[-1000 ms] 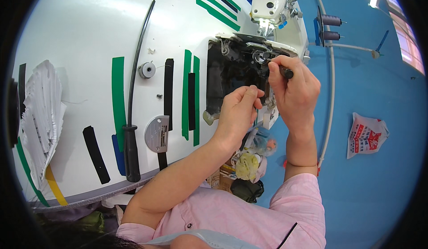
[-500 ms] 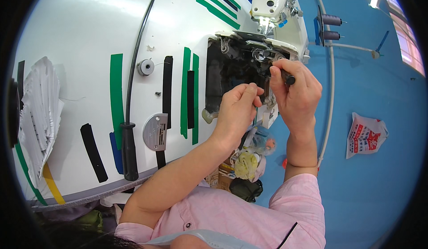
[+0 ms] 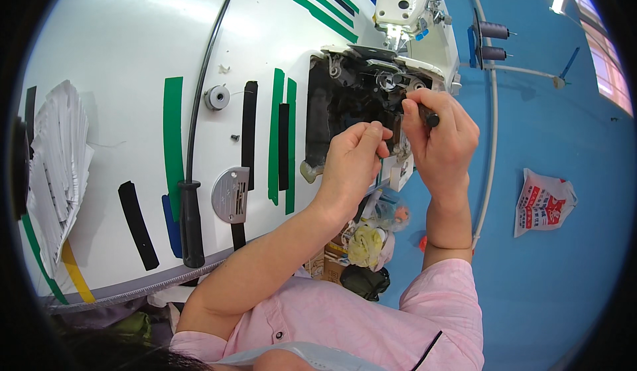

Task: Cleaning and oiling internal components of an industrial sewing machine.

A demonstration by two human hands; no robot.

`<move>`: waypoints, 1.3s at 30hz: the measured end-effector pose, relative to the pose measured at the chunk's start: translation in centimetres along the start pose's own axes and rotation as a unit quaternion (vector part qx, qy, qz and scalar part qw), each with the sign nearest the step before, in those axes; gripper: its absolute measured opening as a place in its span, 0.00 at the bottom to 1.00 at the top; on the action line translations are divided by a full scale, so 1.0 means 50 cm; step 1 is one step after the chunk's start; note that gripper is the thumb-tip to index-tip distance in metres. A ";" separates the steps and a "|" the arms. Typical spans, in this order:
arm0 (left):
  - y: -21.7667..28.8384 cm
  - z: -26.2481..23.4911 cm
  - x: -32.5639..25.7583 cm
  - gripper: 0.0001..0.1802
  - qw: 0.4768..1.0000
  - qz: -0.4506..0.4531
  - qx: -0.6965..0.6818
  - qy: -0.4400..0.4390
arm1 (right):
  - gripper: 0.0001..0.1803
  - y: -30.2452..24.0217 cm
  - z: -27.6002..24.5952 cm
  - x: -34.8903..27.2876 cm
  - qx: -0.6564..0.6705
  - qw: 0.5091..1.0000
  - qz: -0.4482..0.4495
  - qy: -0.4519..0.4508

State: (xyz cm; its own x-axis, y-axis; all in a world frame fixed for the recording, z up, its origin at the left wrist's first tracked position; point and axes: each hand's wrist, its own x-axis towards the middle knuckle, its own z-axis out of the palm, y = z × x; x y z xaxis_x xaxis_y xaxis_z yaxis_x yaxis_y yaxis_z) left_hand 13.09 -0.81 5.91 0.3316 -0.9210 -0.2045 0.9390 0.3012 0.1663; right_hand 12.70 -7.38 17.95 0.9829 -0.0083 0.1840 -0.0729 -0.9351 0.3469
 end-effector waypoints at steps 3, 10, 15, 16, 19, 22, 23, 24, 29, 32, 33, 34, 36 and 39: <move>-0.002 -0.003 0.002 0.16 1.000 0.003 0.006 0.003 | 0.07 -0.004 0.000 0.001 -0.008 1.000 -0.011 0.000; 0.000 -0.002 0.001 0.16 1.000 0.001 0.012 0.006 | 0.07 -0.004 0.001 0.000 -0.002 1.000 0.006 -0.005; 0.000 0.001 0.000 0.16 1.000 0.006 0.011 0.003 | 0.08 0.000 0.001 -0.001 -0.008 1.000 -0.020 -0.007; 0.000 -0.001 0.000 0.16 1.000 0.006 0.013 0.004 | 0.08 -0.001 0.003 -0.003 -0.010 1.000 -0.026 -0.009; -0.002 -0.002 0.001 0.16 1.000 0.014 0.013 0.007 | 0.10 0.001 0.007 -0.011 -0.006 0.998 -0.055 -0.008; -0.006 -0.001 0.004 0.21 0.999 0.037 0.027 0.023 | 0.12 0.016 0.006 -0.027 -0.003 0.994 -0.104 -0.025; -0.006 -0.001 0.003 0.21 0.999 0.037 0.026 0.022 | 0.12 0.020 0.006 -0.032 -0.004 0.994 -0.104 -0.025; -0.006 0.000 0.003 0.21 0.999 0.036 0.032 0.020 | 0.12 0.023 0.006 -0.036 0.000 0.992 -0.125 -0.025; -0.010 -0.001 0.004 0.21 0.998 0.039 0.037 0.021 | 0.12 0.033 -0.008 -0.056 0.042 0.989 -0.142 -0.006; -0.013 -0.002 0.007 0.21 0.999 0.032 0.033 0.025 | 0.12 0.030 -0.018 -0.049 0.038 0.991 -0.126 -0.006; -0.014 -0.003 0.008 0.21 0.999 0.035 0.029 0.024 | 0.12 0.029 -0.016 -0.044 0.028 0.992 -0.122 -0.016; -0.014 -0.003 0.008 0.21 0.999 0.038 0.026 0.022 | 0.12 0.027 -0.015 -0.039 0.018 0.992 -0.119 -0.025; -0.013 -0.002 0.006 0.21 0.998 0.040 0.031 0.021 | 0.13 0.024 -0.008 -0.030 0.012 0.992 -0.124 -0.029; -0.012 -0.002 0.006 0.20 0.998 0.040 0.042 0.021 | 0.13 0.021 0.006 -0.024 -0.007 0.989 -0.144 -0.035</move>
State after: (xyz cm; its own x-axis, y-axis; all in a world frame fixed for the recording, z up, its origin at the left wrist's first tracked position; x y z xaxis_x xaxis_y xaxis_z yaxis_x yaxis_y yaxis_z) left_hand 12.63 -1.23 5.65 0.4104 -0.8833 -0.2265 0.8990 0.3501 0.2632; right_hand 11.48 -8.45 17.80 0.9726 0.2320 0.0118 0.2094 -0.8975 0.3880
